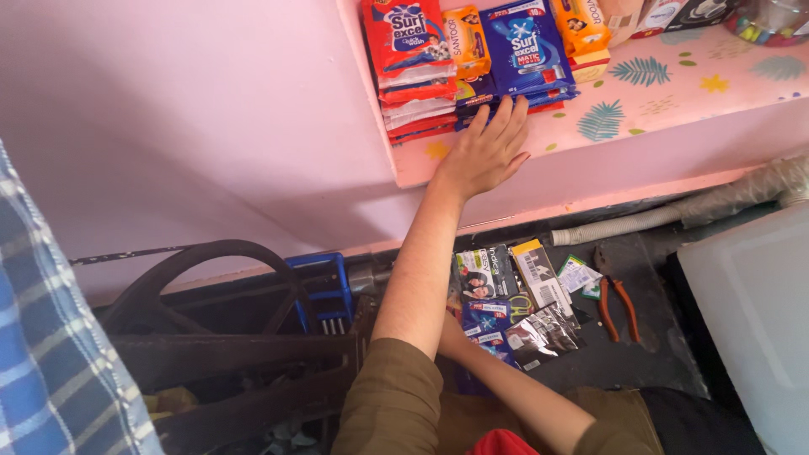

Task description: The person sits on the floor and organizes multiple packets of laundry detergent and other small boxes onto a pink wall shelf. They pick up items from a pile on the floor and place them in neat stacks on the shelf.

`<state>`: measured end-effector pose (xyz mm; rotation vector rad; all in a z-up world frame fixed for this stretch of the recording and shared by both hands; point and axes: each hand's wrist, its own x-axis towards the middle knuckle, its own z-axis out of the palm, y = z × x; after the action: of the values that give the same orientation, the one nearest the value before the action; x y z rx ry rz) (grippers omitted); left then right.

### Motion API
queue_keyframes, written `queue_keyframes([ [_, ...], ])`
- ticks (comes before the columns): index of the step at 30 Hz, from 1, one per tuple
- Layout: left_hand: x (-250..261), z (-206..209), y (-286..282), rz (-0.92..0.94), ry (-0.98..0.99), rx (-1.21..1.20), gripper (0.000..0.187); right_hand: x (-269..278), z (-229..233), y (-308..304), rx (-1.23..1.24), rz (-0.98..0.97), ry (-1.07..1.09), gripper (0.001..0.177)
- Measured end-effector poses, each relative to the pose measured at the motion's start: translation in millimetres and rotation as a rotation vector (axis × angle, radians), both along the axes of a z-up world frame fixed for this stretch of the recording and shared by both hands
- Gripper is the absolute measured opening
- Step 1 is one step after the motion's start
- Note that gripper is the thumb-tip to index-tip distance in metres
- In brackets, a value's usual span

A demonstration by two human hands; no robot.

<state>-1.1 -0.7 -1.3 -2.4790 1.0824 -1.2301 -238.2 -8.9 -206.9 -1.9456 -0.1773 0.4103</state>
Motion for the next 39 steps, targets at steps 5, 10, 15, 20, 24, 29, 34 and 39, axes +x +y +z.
queue_keyframes([
  [5,-1,0,0,0.001,0.000,0.002,0.052,-1,6,-49,0.067,-0.106,-0.073,0.045],
  [10,-1,5,1,-0.011,0.018,0.020,0.053,4,46,-111,-0.014,-0.260,-0.631,0.037],
  [15,-4,9,0,-0.010,0.015,0.028,0.054,9,125,-162,-0.014,-0.657,-0.767,0.037],
  [20,-6,12,-1,-0.008,0.031,0.016,0.054,51,186,-198,0.260,-0.764,-0.910,0.042],
  [24,-10,17,-1,0.028,-0.016,0.028,0.056,146,226,-218,0.429,-0.668,-0.954,0.052],
  [29,-13,21,0,0.048,-0.035,0.048,0.057,256,271,-222,0.138,-0.519,-1.150,0.042],
  [34,-14,22,-1,0.039,-0.033,0.036,0.057,286,271,-221,-0.456,-0.540,-1.369,0.042],
  [39,-14,23,0,0.033,-0.015,0.036,0.055,298,268,-217,-0.513,-0.566,-1.268,0.033],
])
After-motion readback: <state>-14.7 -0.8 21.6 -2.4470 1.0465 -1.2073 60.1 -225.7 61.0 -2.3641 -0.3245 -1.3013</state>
